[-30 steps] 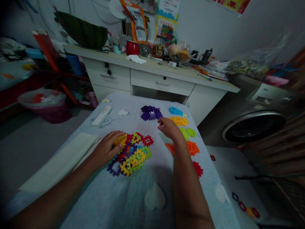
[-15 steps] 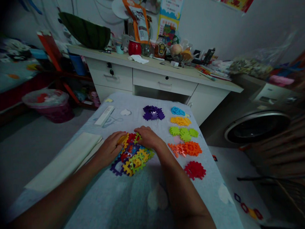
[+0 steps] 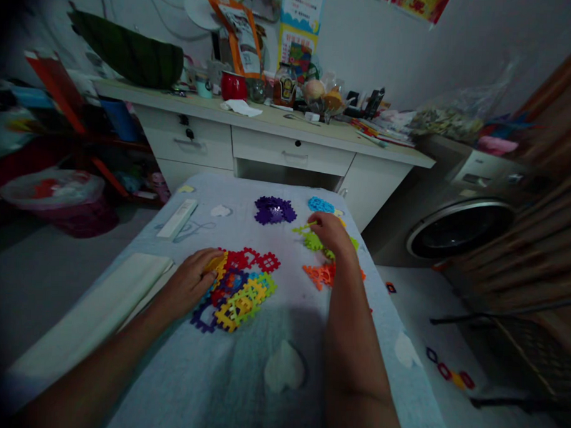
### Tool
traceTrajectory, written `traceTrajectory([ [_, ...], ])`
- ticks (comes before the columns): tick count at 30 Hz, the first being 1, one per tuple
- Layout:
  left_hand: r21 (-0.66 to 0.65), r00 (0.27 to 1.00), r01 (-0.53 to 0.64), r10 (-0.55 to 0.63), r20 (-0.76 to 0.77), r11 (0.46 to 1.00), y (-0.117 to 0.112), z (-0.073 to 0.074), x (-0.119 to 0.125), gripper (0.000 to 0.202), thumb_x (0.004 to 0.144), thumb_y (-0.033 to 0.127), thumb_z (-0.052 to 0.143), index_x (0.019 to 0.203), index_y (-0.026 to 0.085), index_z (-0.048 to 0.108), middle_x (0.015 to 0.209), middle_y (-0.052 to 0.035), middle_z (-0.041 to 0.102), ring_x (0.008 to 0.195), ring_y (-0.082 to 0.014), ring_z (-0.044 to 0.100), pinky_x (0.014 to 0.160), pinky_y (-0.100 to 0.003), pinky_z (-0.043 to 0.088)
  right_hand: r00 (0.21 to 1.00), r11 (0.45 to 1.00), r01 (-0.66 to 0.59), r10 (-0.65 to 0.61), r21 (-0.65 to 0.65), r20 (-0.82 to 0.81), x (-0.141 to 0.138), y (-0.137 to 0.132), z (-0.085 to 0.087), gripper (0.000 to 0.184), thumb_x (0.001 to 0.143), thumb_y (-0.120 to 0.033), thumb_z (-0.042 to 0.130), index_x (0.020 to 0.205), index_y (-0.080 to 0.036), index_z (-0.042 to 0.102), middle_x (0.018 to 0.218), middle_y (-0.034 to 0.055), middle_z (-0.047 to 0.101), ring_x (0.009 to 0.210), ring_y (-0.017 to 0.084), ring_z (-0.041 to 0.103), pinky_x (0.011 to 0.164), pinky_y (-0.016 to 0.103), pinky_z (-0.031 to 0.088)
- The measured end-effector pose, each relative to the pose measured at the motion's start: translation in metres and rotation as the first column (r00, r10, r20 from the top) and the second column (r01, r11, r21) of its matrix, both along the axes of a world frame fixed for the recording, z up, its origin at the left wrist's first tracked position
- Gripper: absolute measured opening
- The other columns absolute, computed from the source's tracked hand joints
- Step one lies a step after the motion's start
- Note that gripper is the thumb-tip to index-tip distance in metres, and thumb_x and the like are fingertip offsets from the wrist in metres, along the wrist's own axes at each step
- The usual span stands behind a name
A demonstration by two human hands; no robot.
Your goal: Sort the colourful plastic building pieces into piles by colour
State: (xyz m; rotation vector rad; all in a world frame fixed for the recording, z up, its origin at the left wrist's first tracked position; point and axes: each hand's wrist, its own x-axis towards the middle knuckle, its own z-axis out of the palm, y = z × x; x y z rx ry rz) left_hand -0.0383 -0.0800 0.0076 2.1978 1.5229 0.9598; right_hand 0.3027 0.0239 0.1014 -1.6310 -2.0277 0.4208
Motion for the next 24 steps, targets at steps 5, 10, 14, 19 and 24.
traceTrajectory([
  [5, -0.004, 1.0, -0.007, 0.007, -0.003, 1.0, 0.001, -0.003, 0.0, 0.044, 0.083, 0.025, 0.042, 0.123, 0.018, 0.057, 0.128, -0.0108, 0.059, 0.121, -0.0264, 0.052, 0.108, -0.048, 0.04, 0.889, 0.891, 0.452, -0.448, -0.026, 0.094, 0.069, -0.001, -0.007, 0.019, 0.075, -0.012, 0.058, 0.091, -0.015, 0.069, 0.075, 0.004, 0.065, 0.063, 0.012, 0.055, 0.058, 0.023, 0.038],
  [10, -0.002, 0.999, 0.002, -0.002, -0.04, 1.0, 0.002, -0.004, -0.002, 0.042, 0.085, 0.027, 0.04, 0.123, 0.017, 0.057, 0.127, -0.0115, 0.06, 0.121, -0.027, 0.052, 0.106, -0.048, 0.041, 0.784, 0.793, 0.607, -0.587, -0.052, 0.202, 0.088, 0.0, -0.023, 0.017, 0.073, -0.011, 0.061, 0.088, -0.016, 0.07, 0.082, 0.0075, 0.069, 0.066, 0.014, 0.059, 0.058, 0.024, 0.038],
  [14, 0.002, 0.998, -0.001, 0.001, -0.055, 1.0, 0.004, -0.005, -0.003, 0.042, 0.086, 0.028, 0.039, 0.123, 0.017, 0.057, 0.127, -0.0117, 0.06, 0.12, -0.0273, 0.053, 0.105, -0.048, 0.042, 0.769, 0.784, 0.616, -0.579, -0.071, 0.271, 0.091, 0.002, -0.03, 0.017, 0.076, -0.011, 0.059, 0.087, -0.015, 0.071, 0.086, 0.0099, 0.07, 0.071, 0.016, 0.062, 0.06, 0.024, 0.04],
  [19, 0.004, 0.999, 0.0, 0.0, -0.049, 1.0, 0.004, -0.006, -0.003, 0.042, 0.085, 0.028, 0.041, 0.122, 0.018, 0.057, 0.126, -0.011, 0.06, 0.12, -0.0275, 0.053, 0.105, -0.048, 0.042, 0.819, 0.827, 0.541, -0.478, -0.152, 0.316, 0.083, -0.001, -0.022, 0.017, 0.077, -0.014, 0.063, 0.092, -0.015, 0.071, 0.083, 0.0076, 0.069, 0.064, 0.013, 0.059, 0.057, 0.024, 0.039],
  [24, 0.013, 0.999, 0.004, -0.003, -0.049, 1.0, 0.004, -0.006, -0.003, 0.042, 0.085, 0.028, 0.041, 0.122, 0.018, 0.058, 0.126, -0.0106, 0.061, 0.119, -0.0275, 0.054, 0.105, -0.047, 0.043, 0.897, 0.859, 0.389, -0.27, -0.334, 0.35, 0.068, -0.005, -0.017, 0.025, 0.073, -0.019, 0.073, 0.097, -0.017, 0.068, 0.077, 0.0009, 0.066, 0.058, 0.01, 0.054, 0.054, 0.021, 0.038],
])
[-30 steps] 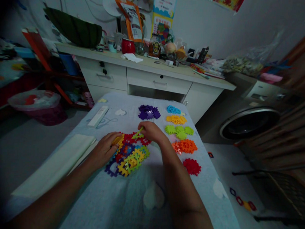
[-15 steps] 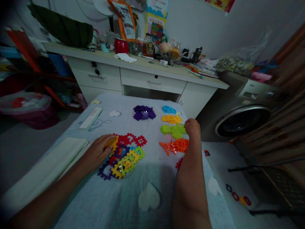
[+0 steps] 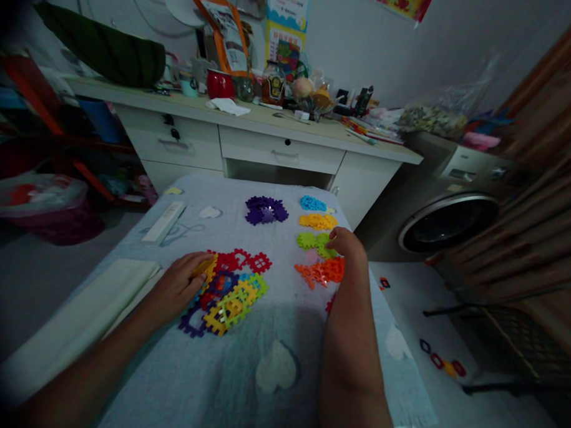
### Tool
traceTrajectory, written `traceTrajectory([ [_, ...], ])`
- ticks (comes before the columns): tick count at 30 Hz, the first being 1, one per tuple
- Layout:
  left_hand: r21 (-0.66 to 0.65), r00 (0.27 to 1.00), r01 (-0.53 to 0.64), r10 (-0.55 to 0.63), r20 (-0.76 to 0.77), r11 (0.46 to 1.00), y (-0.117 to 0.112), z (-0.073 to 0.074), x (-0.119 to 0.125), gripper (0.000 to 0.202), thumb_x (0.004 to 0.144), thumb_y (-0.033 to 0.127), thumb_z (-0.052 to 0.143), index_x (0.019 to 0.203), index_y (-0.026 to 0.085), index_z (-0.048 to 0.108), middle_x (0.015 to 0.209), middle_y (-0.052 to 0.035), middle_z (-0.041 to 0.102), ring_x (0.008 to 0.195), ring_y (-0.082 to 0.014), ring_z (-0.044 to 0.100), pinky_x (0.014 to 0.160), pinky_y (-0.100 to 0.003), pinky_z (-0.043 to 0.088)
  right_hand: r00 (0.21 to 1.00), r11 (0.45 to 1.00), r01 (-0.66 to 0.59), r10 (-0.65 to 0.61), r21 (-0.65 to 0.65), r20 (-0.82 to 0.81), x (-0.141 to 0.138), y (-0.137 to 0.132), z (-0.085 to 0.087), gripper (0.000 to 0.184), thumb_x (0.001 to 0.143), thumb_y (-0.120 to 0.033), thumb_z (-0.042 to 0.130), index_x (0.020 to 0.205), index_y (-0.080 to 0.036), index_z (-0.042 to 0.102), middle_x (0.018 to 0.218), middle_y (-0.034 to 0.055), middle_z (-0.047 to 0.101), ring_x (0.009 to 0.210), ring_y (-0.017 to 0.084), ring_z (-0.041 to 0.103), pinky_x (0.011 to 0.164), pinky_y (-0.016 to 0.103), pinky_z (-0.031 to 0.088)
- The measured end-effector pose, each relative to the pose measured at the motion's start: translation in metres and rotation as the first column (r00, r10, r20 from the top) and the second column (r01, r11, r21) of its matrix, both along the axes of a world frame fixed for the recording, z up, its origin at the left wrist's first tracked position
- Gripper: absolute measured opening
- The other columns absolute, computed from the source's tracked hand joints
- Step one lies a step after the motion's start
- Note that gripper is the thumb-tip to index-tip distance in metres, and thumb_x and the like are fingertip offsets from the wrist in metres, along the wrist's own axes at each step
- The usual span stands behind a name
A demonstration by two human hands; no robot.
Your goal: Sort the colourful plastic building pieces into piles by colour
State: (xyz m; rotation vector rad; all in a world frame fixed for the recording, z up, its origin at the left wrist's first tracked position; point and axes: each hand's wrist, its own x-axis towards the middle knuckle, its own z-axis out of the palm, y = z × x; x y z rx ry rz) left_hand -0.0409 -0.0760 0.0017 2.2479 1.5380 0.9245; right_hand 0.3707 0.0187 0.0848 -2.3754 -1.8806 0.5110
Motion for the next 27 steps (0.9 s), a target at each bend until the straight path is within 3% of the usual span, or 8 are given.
traceTrajectory([
  [4, -0.003, 1.0, 0.0, 0.0, -0.022, 1.0, 0.0, 0.0, 0.0, 0.043, 0.085, 0.028, 0.04, 0.122, 0.016, 0.057, 0.126, -0.0115, 0.061, 0.119, -0.0268, 0.054, 0.105, -0.047, 0.043, 0.994, 1.0, -0.003, 0.003, -0.004, 0.106, -0.006, 0.0, -0.006, 0.045, 0.067, -0.022, 0.079, 0.109, -0.017, 0.064, 0.097, 0.0055, 0.066, 0.072, 0.013, 0.059, 0.058, 0.021, 0.041],
  [8, -0.014, 0.999, -0.002, 0.001, -0.034, 1.0, 0.0, 0.0, 0.0, 0.044, 0.084, 0.028, 0.04, 0.122, 0.015, 0.057, 0.126, -0.0116, 0.061, 0.119, -0.0271, 0.053, 0.104, -0.047, 0.043, 0.985, 1.0, 0.015, -0.012, -0.014, 0.171, -0.007, 0.002, -0.013, 0.049, 0.068, -0.023, 0.078, 0.114, -0.017, 0.061, 0.113, 0.0108, 0.061, 0.084, 0.016, 0.062, 0.063, 0.022, 0.044],
  [17, -0.007, 1.0, 0.001, -0.001, -0.024, 1.0, 0.001, -0.003, 0.0, 0.044, 0.084, 0.028, 0.041, 0.123, 0.015, 0.057, 0.126, -0.0115, 0.061, 0.119, -0.0269, 0.053, 0.105, -0.047, 0.042, 0.993, 1.0, 0.006, -0.008, 0.018, 0.117, -0.01, 0.008, -0.018, 0.037, 0.073, -0.024, 0.075, 0.108, -0.016, 0.063, 0.107, 0.0099, 0.062, 0.074, 0.014, 0.059, 0.06, 0.022, 0.043],
  [21, -0.005, 1.0, 0.002, -0.002, -0.021, 1.0, 0.002, -0.004, -0.001, 0.043, 0.084, 0.029, 0.041, 0.122, 0.015, 0.057, 0.126, -0.0115, 0.061, 0.119, -0.0269, 0.054, 0.105, -0.047, 0.042, 0.985, 0.997, -0.01, -0.005, 0.082, 0.174, -0.015, 0.011, -0.021, 0.039, 0.072, -0.027, 0.076, 0.108, -0.015, 0.065, 0.11, 0.0128, 0.062, 0.079, 0.016, 0.061, 0.065, 0.024, 0.045],
  [27, -0.006, 1.0, 0.0, 0.0, -0.029, 1.0, 0.002, -0.003, -0.002, 0.044, 0.084, 0.028, 0.041, 0.122, 0.015, 0.058, 0.126, -0.0117, 0.061, 0.119, -0.0267, 0.054, 0.105, -0.046, 0.042, 0.976, 0.998, -0.003, -0.011, 0.065, 0.218, -0.019, 0.012, -0.02, 0.038, 0.075, -0.032, 0.073, 0.108, -0.014, 0.065, 0.106, 0.0128, 0.064, 0.086, 0.019, 0.063, 0.068, 0.025, 0.046],
])
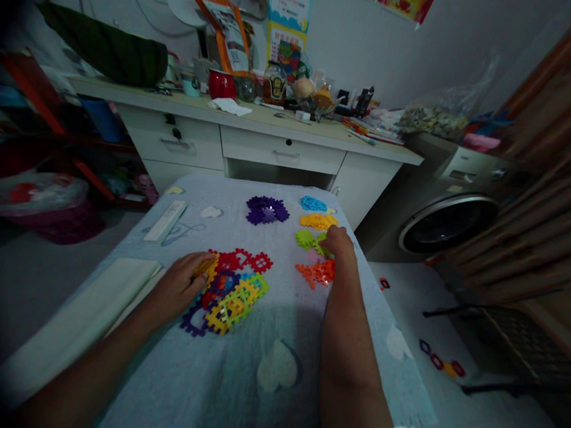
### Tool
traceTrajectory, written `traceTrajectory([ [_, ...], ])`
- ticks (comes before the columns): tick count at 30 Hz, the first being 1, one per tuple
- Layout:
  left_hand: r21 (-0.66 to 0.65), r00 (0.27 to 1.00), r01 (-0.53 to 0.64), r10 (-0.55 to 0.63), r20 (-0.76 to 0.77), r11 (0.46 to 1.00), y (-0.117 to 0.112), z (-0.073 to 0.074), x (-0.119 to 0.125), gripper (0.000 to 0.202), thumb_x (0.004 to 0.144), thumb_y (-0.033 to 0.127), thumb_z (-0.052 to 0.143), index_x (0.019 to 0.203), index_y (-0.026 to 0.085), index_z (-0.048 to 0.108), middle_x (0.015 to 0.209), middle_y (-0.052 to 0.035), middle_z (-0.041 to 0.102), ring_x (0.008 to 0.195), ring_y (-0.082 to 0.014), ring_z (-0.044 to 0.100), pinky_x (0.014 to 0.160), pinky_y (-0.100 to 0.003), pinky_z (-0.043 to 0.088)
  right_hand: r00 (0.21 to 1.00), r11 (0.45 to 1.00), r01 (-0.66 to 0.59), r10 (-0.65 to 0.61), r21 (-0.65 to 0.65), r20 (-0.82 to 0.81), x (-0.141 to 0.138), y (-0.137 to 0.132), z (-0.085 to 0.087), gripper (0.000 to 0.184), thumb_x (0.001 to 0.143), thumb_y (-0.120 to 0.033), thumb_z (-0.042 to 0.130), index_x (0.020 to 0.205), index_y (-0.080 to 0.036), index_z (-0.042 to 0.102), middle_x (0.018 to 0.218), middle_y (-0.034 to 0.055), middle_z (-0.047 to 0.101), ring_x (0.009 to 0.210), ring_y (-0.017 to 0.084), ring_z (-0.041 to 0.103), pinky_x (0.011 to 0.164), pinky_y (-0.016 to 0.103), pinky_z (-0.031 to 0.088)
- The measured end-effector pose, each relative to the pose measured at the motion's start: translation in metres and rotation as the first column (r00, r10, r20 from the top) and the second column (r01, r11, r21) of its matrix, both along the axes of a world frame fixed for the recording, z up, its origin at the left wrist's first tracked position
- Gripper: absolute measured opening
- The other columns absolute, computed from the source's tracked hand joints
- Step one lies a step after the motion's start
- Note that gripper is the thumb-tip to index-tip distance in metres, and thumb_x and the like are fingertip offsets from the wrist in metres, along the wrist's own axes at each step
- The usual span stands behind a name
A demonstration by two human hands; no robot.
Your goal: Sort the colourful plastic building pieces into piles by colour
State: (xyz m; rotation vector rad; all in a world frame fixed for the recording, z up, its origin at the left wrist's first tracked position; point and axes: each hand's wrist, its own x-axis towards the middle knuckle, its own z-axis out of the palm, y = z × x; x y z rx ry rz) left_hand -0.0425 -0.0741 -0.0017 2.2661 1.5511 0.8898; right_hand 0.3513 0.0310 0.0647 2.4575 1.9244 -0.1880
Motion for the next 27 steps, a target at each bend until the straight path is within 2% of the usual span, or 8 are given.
traceTrajectory([
  [8, -0.002, 1.0, 0.017, -0.017, -0.007, 1.0, -0.002, 0.006, 0.002, 0.043, 0.084, 0.027, 0.041, 0.121, 0.015, 0.058, 0.125, -0.0118, 0.061, 0.118, -0.0261, 0.054, 0.104, -0.046, 0.042, 1.0, 1.0, 0.024, -0.024, -0.002, 0.015, -0.009, -0.002, 0.001, 0.037, 0.077, -0.034, 0.069, 0.109, -0.015, 0.063, 0.107, 0.013, 0.064, 0.092, 0.022, 0.064, 0.07, 0.027, 0.046],
  [19, -0.001, 1.0, 0.018, -0.018, -0.004, 1.0, -0.003, 0.008, 0.003, 0.04, 0.084, 0.026, 0.041, 0.119, 0.016, 0.059, 0.123, -0.0104, 0.062, 0.116, -0.0254, 0.055, 0.103, -0.044, 0.043, 0.999, 0.999, -0.036, 0.037, 0.04, -0.025, -0.013, -0.005, 0.013, 0.031, 0.078, -0.03, 0.069, 0.104, -0.014, 0.064, 0.106, 0.0123, 0.065, 0.089, 0.019, 0.06, 0.068, 0.025, 0.041],
  [23, 0.009, 1.0, 0.015, -0.015, 0.0, 1.0, -0.004, 0.009, 0.004, 0.04, 0.083, 0.025, 0.042, 0.118, 0.016, 0.06, 0.122, -0.0107, 0.062, 0.116, -0.0256, 0.055, 0.103, -0.045, 0.043, 0.985, 0.986, -0.137, 0.145, 0.091, -0.09, -0.023, -0.007, 0.024, 0.024, 0.079, -0.025, 0.068, 0.1, -0.015, 0.063, 0.099, 0.0073, 0.066, 0.082, 0.016, 0.057, 0.066, 0.024, 0.038],
  [27, 0.019, 1.0, 0.008, -0.008, 0.008, 1.0, -0.003, 0.007, 0.004, 0.039, 0.083, 0.025, 0.042, 0.117, 0.017, 0.06, 0.122, -0.0108, 0.063, 0.115, -0.0257, 0.055, 0.103, -0.045, 0.043, 0.917, 0.935, -0.348, 0.355, 0.071, -0.183, -0.06, -0.013, 0.035, 0.017, 0.078, -0.02, 0.068, 0.094, -0.017, 0.064, 0.091, 0.0025, 0.066, 0.076, 0.013, 0.056, 0.064, 0.023, 0.037],
])
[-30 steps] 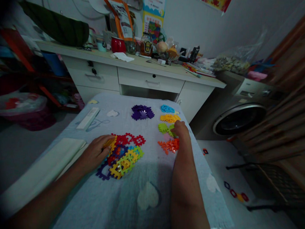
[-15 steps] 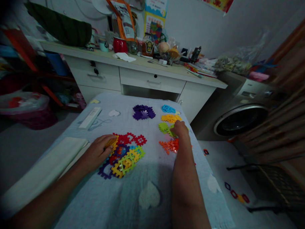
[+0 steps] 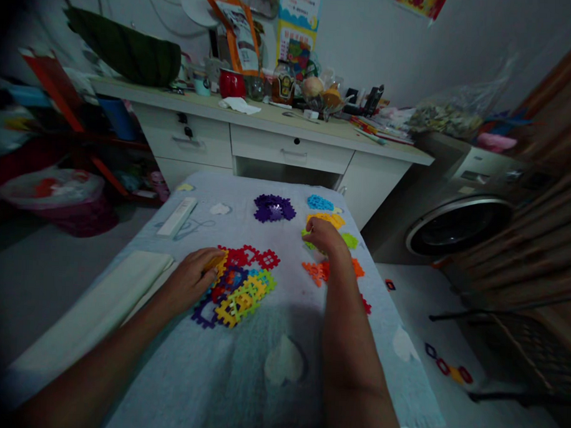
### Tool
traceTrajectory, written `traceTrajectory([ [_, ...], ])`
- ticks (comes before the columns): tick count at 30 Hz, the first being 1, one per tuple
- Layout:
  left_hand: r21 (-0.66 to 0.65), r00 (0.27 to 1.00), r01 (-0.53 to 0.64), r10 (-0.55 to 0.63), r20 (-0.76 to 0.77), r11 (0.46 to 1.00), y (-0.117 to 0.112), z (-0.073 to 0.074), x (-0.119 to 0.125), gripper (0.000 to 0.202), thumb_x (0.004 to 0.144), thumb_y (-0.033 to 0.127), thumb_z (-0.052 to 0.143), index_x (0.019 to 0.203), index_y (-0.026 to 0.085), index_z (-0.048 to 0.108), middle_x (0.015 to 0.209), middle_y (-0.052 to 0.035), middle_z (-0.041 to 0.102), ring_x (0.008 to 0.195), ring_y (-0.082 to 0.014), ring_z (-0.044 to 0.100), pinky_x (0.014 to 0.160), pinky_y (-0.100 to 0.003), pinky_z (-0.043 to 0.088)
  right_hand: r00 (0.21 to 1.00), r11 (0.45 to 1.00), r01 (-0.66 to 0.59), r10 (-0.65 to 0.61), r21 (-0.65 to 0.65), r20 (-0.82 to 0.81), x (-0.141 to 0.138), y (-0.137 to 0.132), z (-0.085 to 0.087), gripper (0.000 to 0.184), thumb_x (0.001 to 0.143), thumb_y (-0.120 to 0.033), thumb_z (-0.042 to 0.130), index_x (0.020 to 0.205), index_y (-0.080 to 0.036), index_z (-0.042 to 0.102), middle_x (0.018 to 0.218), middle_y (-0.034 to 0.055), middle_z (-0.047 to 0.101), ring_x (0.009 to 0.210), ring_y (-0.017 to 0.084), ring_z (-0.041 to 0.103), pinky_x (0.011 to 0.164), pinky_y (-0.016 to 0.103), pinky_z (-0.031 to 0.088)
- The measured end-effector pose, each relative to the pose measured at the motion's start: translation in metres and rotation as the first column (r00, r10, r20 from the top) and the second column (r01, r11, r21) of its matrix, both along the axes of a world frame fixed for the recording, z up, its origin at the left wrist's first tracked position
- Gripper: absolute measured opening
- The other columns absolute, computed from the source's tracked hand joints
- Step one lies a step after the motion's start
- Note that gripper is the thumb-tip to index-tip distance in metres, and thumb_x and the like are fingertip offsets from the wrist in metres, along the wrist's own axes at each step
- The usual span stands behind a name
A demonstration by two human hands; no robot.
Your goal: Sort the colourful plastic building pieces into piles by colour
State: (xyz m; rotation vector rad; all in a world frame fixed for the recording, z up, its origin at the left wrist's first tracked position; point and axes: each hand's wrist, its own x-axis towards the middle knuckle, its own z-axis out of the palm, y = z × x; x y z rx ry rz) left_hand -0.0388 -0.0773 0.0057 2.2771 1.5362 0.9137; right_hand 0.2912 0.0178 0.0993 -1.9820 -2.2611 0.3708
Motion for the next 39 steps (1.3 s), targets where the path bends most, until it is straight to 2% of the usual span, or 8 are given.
traceTrajectory([
  [4, -0.008, 1.0, -0.006, 0.006, 0.01, 1.0, 0.0, 0.001, 0.0, 0.038, 0.084, 0.024, 0.043, 0.117, 0.019, 0.061, 0.121, -0.0094, 0.063, 0.115, -0.0248, 0.056, 0.102, -0.044, 0.044, 0.965, 0.958, -0.26, 0.263, -0.123, 0.01, -0.054, -0.011, -0.003, 0.019, 0.076, -0.024, 0.072, 0.094, -0.018, 0.065, 0.092, 0.0023, 0.066, 0.078, 0.014, 0.057, 0.065, 0.022, 0.038],
  [7, -0.019, 1.0, -0.005, 0.005, 0.021, 1.0, 0.0, 0.003, 0.001, 0.037, 0.084, 0.022, 0.042, 0.116, 0.018, 0.061, 0.121, -0.0096, 0.063, 0.114, -0.0245, 0.056, 0.102, -0.044, 0.043, 0.918, 0.911, -0.372, 0.39, -0.178, 0.075, -0.083, -0.018, -0.015, 0.034, 0.072, -0.028, 0.077, 0.102, -0.018, 0.066, 0.105, 0.008, 0.064, 0.085, 0.017, 0.059, 0.067, 0.023, 0.04],
  [12, -0.009, 0.999, 0.002, -0.001, 0.038, 1.0, -0.001, 0.002, 0.001, 0.036, 0.085, 0.021, 0.043, 0.116, 0.019, 0.061, 0.121, -0.0085, 0.063, 0.114, -0.0239, 0.056, 0.102, -0.043, 0.044, 0.9, 0.901, -0.374, 0.41, -0.221, 0.146, -0.095, -0.023, -0.028, 0.04, 0.071, -0.03, 0.077, 0.106, -0.017, 0.063, 0.113, 0.0116, 0.059, 0.085, 0.017, 0.06, 0.066, 0.023, 0.04],
  [17, -0.007, 0.999, 0.001, -0.001, 0.041, 1.0, 0.0, 0.001, 0.002, 0.035, 0.086, 0.021, 0.042, 0.114, 0.017, 0.062, 0.119, -0.0098, 0.064, 0.114, -0.0241, 0.056, 0.103, -0.043, 0.043, 0.912, 0.91, -0.376, 0.396, -0.172, 0.103, -0.092, -0.024, -0.018, 0.03, 0.072, -0.024, 0.076, 0.097, -0.016, 0.062, 0.099, 0.0074, 0.064, 0.082, 0.016, 0.056, 0.063, 0.022, 0.035],
  [22, -0.022, 0.999, 0.0, 0.001, 0.036, 1.0, -0.001, 0.004, 0.003, 0.035, 0.085, 0.022, 0.042, 0.114, 0.018, 0.062, 0.119, -0.0093, 0.064, 0.114, -0.0245, 0.057, 0.102, -0.044, 0.044, 0.948, 0.941, -0.318, 0.314, -0.114, -0.055, -0.068, -0.026, 0.001, 0.013, 0.075, -0.007, 0.059, 0.083, -0.017, 0.061, 0.078, -0.0007, 0.061, 0.067, 0.011, 0.049, 0.058, 0.021, 0.03],
  [29, -0.009, 1.0, 0.011, -0.01, 0.025, 1.0, 0.001, -0.001, 0.001, 0.036, 0.087, 0.025, 0.04, 0.115, 0.018, 0.061, 0.12, -0.0092, 0.064, 0.114, -0.0245, 0.056, 0.103, -0.044, 0.043, 0.975, 0.991, -0.131, 0.126, -0.012, -0.185, 0.009, -0.05, 0.018, 0.011, 0.074, -0.01, 0.053, 0.079, -0.017, 0.06, 0.072, -0.002, 0.057, 0.065, 0.011, 0.047, 0.059, 0.021, 0.031],
  [34, -0.001, 0.999, 0.031, -0.031, 0.028, 1.0, 0.002, -0.001, 0.0, 0.034, 0.09, 0.031, 0.041, 0.113, 0.019, 0.062, 0.116, -0.0091, 0.065, 0.111, -0.0245, 0.057, 0.1, -0.044, 0.044, 0.978, 0.999, -0.036, 0.028, -0.035, -0.207, 0.056, -0.086, 0.005, 0.011, 0.075, -0.016, 0.054, 0.082, -0.018, 0.062, 0.072, -0.0019, 0.057, 0.067, 0.013, 0.05, 0.061, 0.023, 0.035],
  [39, -0.028, 0.999, 0.038, -0.037, 0.038, 0.999, 0.002, 0.002, 0.002, 0.038, 0.093, 0.04, 0.039, 0.114, 0.018, 0.061, 0.118, -0.0098, 0.065, 0.113, -0.0246, 0.056, 0.102, -0.044, 0.043, 0.975, 0.998, 0.03, -0.041, -0.054, -0.217, 0.071, -0.122, -0.011, 0.009, 0.078, -0.015, 0.054, 0.08, -0.018, 0.062, 0.074, -0.0015, 0.06, 0.068, 0.013, 0.053, 0.062, 0.023, 0.036],
])
